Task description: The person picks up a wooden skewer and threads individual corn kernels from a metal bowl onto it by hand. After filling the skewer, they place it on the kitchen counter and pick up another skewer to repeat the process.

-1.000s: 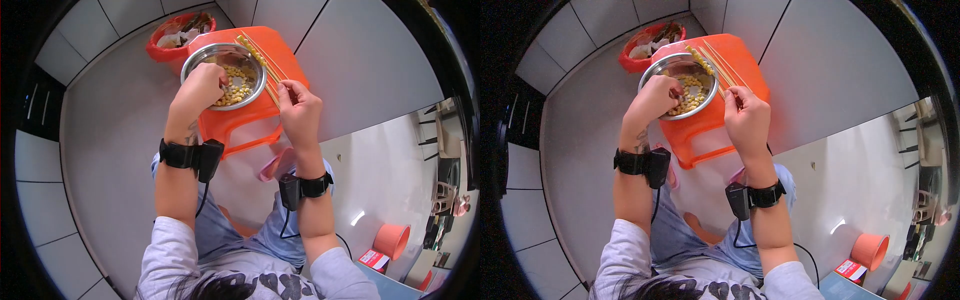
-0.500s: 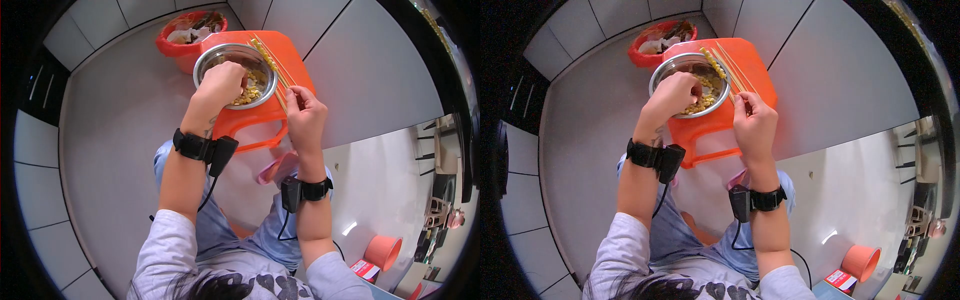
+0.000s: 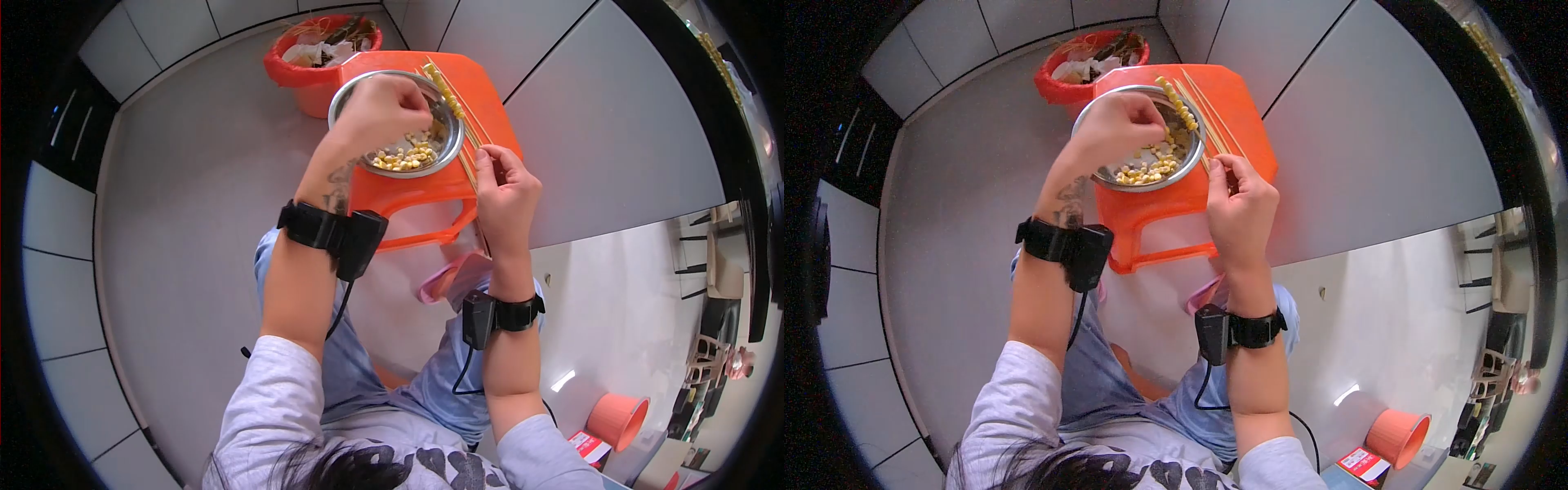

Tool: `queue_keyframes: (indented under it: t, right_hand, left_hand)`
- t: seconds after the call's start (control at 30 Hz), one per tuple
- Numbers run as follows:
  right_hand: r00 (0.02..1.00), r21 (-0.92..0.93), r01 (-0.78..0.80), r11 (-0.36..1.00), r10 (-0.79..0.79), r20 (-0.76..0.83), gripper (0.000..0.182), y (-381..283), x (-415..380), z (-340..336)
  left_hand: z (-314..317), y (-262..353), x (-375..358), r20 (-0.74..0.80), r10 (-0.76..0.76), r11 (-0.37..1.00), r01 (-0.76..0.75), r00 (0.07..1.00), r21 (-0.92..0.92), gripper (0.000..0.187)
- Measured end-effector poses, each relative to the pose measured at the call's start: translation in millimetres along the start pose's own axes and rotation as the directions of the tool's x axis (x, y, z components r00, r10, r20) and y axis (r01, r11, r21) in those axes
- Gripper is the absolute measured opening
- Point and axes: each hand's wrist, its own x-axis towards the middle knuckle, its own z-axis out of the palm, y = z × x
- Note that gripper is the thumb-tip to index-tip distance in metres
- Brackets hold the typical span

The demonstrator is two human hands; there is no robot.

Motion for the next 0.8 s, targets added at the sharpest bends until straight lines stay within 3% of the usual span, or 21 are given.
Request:
queue_keyframes:
  t: [0.07,0.1,0.13,0.2,0.23,0.8]
  right_hand:
    - [1.000,0.007,0.000,1.000,0.000,-0.006,0.013,-0.4,-0.3,-0.5]
    - [1.000,0.019,0.017,1.000,-0.017,0.005,0.012,-1.6,-0.7,-1.4]
    - [0.999,0.031,0.034,0.999,-0.034,0.016,0.011,-2.2,-1.3,-2.0]
    - [0.997,0.022,0.064,0.998,-0.064,0.032,0.011,-2.0,-2.3,-2.1]
    - [0.994,0.012,0.094,0.995,-0.095,0.049,0.010,-2.0,-2.9,-2.0]
    - [0.993,0.025,0.098,0.995,-0.099,0.058,0.010,-5.7,-5.3,1.5]
  left_hand:
    - [-6.6,-8.3,2.0,-0.241,-0.037,0.899,-0.074,0.970,-0.432,0.019]
    - [-15.0,-7.4,-1.1,-0.271,-0.078,0.892,-0.054,0.959,-0.449,0.024]
    - [-18.4,-11.2,-1.8,-0.270,-0.078,0.892,-0.054,0.960,-0.448,0.024]
    - [-24.5,-19.2,-0.1,-0.431,-0.046,0.865,-0.180,0.901,-0.468,0.024]
    - [-27.2,-22.0,-0.1,-0.423,-0.021,0.899,-0.168,0.906,-0.404,0.023]
    - [-24.6,-18.3,0.2,-0.433,0.024,0.912,-0.198,0.901,-0.361,0.021]
